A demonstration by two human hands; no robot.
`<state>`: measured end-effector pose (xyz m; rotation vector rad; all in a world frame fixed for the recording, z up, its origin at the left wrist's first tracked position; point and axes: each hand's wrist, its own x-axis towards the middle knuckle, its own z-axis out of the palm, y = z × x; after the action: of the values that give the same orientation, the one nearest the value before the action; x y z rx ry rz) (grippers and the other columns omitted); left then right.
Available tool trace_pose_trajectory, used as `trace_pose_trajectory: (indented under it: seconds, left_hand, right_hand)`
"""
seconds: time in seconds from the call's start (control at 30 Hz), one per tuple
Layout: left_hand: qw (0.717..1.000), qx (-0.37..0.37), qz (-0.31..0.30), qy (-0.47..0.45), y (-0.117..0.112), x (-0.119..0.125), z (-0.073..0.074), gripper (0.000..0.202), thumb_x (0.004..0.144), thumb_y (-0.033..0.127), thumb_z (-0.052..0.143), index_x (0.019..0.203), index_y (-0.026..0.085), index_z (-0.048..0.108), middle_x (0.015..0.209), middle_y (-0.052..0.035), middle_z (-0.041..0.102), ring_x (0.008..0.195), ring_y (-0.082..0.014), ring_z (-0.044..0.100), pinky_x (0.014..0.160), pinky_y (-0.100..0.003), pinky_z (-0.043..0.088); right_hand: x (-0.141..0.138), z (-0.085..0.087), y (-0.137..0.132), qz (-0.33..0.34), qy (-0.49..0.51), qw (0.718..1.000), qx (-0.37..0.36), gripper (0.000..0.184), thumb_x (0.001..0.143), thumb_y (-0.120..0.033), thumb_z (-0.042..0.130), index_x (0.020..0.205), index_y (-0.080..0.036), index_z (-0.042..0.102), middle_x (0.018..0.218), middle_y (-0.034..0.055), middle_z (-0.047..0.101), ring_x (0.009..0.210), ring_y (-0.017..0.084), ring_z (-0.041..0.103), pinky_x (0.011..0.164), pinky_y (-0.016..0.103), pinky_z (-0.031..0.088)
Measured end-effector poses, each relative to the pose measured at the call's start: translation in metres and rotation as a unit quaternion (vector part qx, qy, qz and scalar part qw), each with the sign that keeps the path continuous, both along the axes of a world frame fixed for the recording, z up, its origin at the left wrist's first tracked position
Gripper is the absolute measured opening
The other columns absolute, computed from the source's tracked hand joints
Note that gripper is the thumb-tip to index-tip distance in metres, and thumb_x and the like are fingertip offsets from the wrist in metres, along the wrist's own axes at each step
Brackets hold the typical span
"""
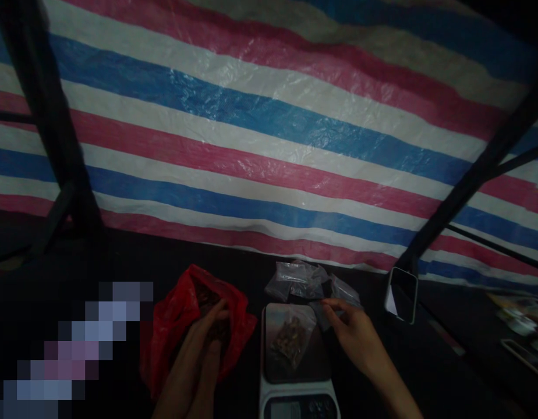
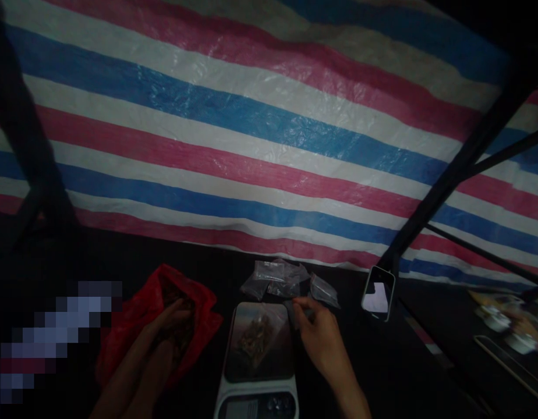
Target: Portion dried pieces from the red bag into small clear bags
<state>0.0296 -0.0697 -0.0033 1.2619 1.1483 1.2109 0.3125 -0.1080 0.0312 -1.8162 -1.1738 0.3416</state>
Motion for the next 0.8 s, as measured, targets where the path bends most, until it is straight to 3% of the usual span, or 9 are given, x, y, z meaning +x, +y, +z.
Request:
trace_pose_trajectory:
  seconds: [0.17,0.3,0.4,0.53,0.67,0.8]
  left_hand:
    - [0.999,0.019,-0.005,0.027,0.013,-0.009,-0.013,0.052,0.102,0.061,0.051,0.146,0.036,0.062,0.160,-0.0002,0.061,0.153,-0.0278,0.050,0.131,-0.047,0.034]
    - [0.999,0.022,-0.004,0.028,0.019,-0.014,-0.022,0.051,0.102,0.059,0.052,0.148,0.038,0.060,0.162,0.0018,0.059,0.154,-0.0254,0.048,0.131,-0.043,0.034]
    - [0.999,0.014,-0.012,0.038,0.022,-0.017,-0.026,0.051,0.102,0.059,0.052,0.148,0.037,0.059,0.160,0.0015,0.060,0.151,-0.0253,0.052,0.126,-0.039,0.042]
    - [0.998,0.039,-0.007,0.045,0.023,-0.019,-0.022,0.051,0.101,0.060,0.052,0.144,0.033,0.063,0.156,-0.0019,0.064,0.145,-0.0274,0.058,0.117,-0.037,0.053]
    - [0.997,0.059,0.034,0.033,0.024,-0.014,-0.015,0.046,0.097,0.057,0.059,0.133,0.030,0.070,0.140,-0.0065,0.074,0.130,-0.0312,0.069,0.110,-0.041,0.059]
    - [0.996,0.066,0.061,0.029,0.022,-0.008,-0.008,0.046,0.094,0.059,0.061,0.128,0.029,0.072,0.131,-0.0088,0.077,0.125,-0.0336,0.071,0.104,-0.043,0.062]
  right_hand:
    - [0.011,0.002,0.002,-0.024,-0.003,1.000,0.014,0.044,0.083,-0.061,0.065,0.093,-0.022,0.083,0.103,0.0133,0.085,0.101,0.036,0.079,0.094,0.048,0.058]
    - [-0.006,0.000,0.010,-0.020,0.000,0.999,0.026,0.048,0.087,-0.064,0.062,0.096,-0.022,0.082,0.101,0.0121,0.085,0.099,0.034,0.078,0.090,0.045,0.059]
    - [-0.020,-0.002,0.014,-0.007,-0.006,0.999,0.038,0.050,0.089,-0.066,0.060,0.095,-0.022,0.082,0.103,0.0125,0.084,0.100,0.033,0.078,0.090,0.043,0.058]
    - [-0.026,-0.003,0.016,-0.004,-0.014,0.999,0.036,0.052,0.090,-0.068,0.058,0.095,-0.022,0.082,0.104,0.0136,0.084,0.100,0.034,0.077,0.091,0.044,0.057]
    - [-0.023,-0.002,0.014,0.004,-0.015,0.999,0.030,0.050,0.092,-0.065,0.057,0.096,-0.022,0.082,0.104,0.0133,0.084,0.101,0.034,0.077,0.095,0.044,0.055]
    - [-0.023,-0.001,0.013,0.013,-0.033,0.999,0.011,0.043,0.093,-0.058,0.056,0.096,-0.023,0.081,0.105,0.0123,0.084,0.103,0.033,0.077,0.094,0.043,0.055]
